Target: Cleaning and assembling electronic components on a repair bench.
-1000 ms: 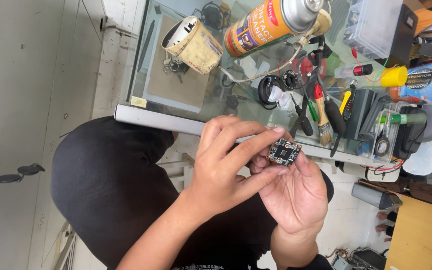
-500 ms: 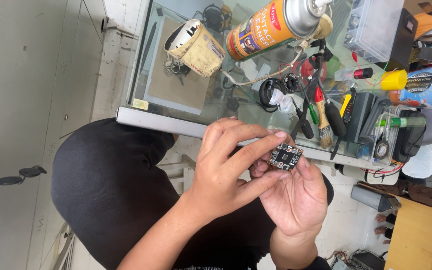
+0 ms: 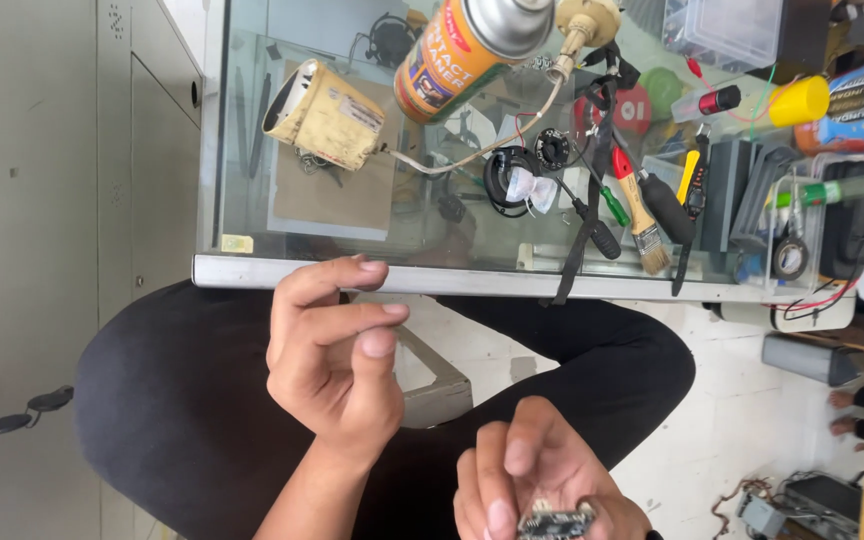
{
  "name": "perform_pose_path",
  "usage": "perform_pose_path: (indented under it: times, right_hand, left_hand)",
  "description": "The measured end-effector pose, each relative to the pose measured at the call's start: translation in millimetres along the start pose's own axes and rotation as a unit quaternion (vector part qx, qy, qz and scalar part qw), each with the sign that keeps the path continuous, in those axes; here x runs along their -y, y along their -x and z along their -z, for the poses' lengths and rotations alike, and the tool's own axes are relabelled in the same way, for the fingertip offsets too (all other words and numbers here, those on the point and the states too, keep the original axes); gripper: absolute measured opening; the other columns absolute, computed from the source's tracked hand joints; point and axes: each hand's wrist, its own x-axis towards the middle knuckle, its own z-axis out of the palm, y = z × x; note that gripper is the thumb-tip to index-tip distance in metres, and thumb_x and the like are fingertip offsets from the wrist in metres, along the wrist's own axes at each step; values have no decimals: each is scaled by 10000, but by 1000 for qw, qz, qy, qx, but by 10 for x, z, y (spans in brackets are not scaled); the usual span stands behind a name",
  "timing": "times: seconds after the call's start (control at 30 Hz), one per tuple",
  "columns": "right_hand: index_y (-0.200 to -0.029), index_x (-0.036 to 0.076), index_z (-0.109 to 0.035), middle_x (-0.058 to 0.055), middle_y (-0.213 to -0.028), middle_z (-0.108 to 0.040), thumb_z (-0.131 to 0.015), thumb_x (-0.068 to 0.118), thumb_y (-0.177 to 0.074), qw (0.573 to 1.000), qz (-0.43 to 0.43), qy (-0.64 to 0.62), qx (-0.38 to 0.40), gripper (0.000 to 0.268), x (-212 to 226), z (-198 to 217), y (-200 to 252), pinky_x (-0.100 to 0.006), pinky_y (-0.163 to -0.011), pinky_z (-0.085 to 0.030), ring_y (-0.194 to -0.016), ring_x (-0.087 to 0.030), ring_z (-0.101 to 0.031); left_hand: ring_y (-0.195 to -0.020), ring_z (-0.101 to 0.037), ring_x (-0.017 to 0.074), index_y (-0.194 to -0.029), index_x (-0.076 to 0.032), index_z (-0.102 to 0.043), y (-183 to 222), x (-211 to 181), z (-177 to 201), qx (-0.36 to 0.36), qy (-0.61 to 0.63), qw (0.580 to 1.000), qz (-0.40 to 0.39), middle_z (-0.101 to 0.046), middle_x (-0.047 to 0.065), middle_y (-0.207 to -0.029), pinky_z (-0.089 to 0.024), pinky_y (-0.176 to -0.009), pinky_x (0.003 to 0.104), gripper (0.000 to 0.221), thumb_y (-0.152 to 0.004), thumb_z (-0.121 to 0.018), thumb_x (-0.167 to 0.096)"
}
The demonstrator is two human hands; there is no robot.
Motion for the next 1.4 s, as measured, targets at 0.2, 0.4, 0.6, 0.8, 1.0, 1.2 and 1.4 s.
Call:
perform_pose_path:
  times: [0.2, 0.4, 0.6, 0.8, 1.0, 1.2, 1.4]
  right_hand:
    - [-1155, 67, -518, -140, -1016, -567, -724, 241, -1035, 999, 24, -14, 31, 295, 89, 149, 183, -354, -802, -484, -887, -268, -548]
    - [-1231, 49, -548, -158, -1008, -589, -729, 230, -1095, 986, 137, 99, 16, 290, 256, 221, 62, -372, -725, -497, -832, -264, -556]
    - [-1272, -31, -595, -199, -1120, -661, -748, 11, -866, 694, 276, 636, -193, 436, 360, 1140, -259, -442, -945, -547, -1026, -339, -694]
    - [-1356, -17, -603, -172, -1107, -668, -797, -3, -859, 470, 272, 812, -211, 534, 514, 1600, -526, -463, -882, -460, -1047, -377, -640]
    - [-1362, -11, -593, -190, -1139, -653, -795, 23, -864, 476, 267, 810, -214, 538, 552, 1653, -526, -478, -890, -445, -1074, -389, -623]
    - [-1288, -54, -632, -208, -1127, -654, -754, 42, -933, 555, 318, 736, -221, 387, 663, 1445, -511, -490, -892, -510, -1020, -392, -653]
    - [-1206, -30, -680, -122, -1057, -685, -764, 76, -958, 564, 363, 713, -205, 283, 739, 1139, -622, -435, -859, -574, -953, -292, -710]
  left_hand:
    - [-990, -687, 283, -928, -31, -676, -36, -14, -133, 62, -35, 997, 4, -668, 187, -1037, -599, -918, 390, 402, -1063, -496, -363]
    - [-1085, -674, 274, -1239, -38, -603, -107, 183, -349, 187, -135, 972, 52, -674, 124, -1188, -551, -973, 371, 267, -1026, -629, -196]
    - [-994, -682, 292, -1246, -46, -637, -189, 733, -864, 231, -204, 951, 7, -662, 110, -1101, -568, -884, 418, 245, -1005, -668, -77]
    - [-945, -730, 329, -1224, -62, -670, -249, 921, -1132, 256, -268, 928, -40, -671, 113, -1045, -628, -799, 490, 249, -988, -728, -116]
    - [-929, -738, 321, -1155, -90, -700, -233, 1002, -1200, 276, -292, 915, -36, -676, 91, -1011, -639, -761, 446, 167, -989, -708, -111]
    - [-914, -747, 217, -1027, -66, -719, -187, 1113, -1142, 178, 17, 961, 211, -739, 88, -959, -652, -801, 345, 63, -973, -728, -97]
    - [-912, -782, 232, -1049, 2, -658, -66, 861, -1007, 122, 364, 812, 438, -738, 165, -1010, -666, -820, 279, 117, -1002, -673, -103]
